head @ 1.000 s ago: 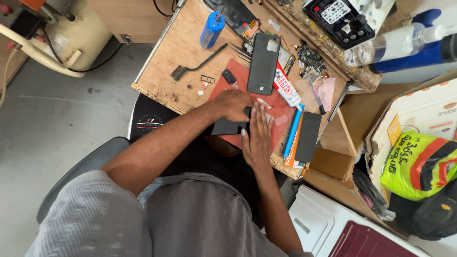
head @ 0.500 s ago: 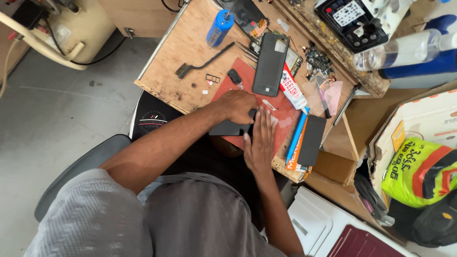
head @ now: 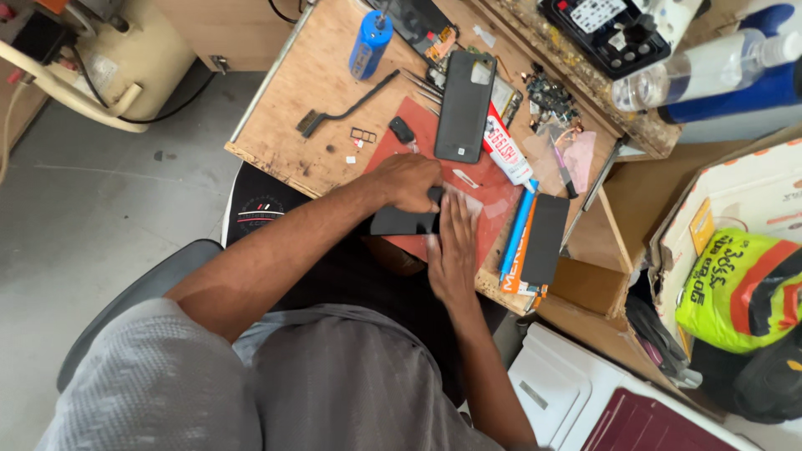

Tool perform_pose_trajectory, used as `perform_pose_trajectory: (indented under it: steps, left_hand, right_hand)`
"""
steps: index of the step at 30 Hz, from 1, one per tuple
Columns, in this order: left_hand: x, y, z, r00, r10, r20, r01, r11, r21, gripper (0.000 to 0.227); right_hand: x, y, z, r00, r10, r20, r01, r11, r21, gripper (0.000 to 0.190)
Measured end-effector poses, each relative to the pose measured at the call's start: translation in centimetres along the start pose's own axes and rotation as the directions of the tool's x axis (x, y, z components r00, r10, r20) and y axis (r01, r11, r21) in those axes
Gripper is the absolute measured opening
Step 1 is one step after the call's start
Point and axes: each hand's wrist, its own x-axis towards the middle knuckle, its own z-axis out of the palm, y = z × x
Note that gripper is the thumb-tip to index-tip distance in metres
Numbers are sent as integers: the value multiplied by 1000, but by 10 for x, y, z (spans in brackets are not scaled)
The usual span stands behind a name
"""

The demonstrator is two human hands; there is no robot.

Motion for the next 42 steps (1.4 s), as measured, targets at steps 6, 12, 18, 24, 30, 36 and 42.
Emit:
perform_pose_trajectory:
  steps: [6,12,18,24,30,36,42]
  left_hand:
    - [-3,0,1,1000,-16,-6,16,999,-37,51]
    - [-3,2,0,1000,0,4,0,1000,-18,51]
    - [-3,-1,1,995,-75,73,74,997,16,46]
    - [-3,-3,5,1000,-10,13,10,1000,-25,52]
    - [-2,-2,2,999,-40,22,41,999,-31,52]
    - [-3,1,-5,991,-56,124,54,998,15,48]
    - [-2,-6,4,1000,10,3,-9,996,-90,52]
  right_hand:
    - [-5,0,-2,1000,7,-7,-6,997,83,62]
    - [-33,-9,-8,999,27,30,-29,998,59,63]
    - [11,1,0,999,-17,-28,18,998,55,66]
    - [-22,-12,-15,998,-13,57,14,1000,-15,67]
    - [4,0,-7,998,-65,-19,65,998,-15,63]
    - [7,-1,-1,999,-19,-28,19,1000,20,60]
    - [-33,-10,-5,1000,22,-14,-22,1000,6,58]
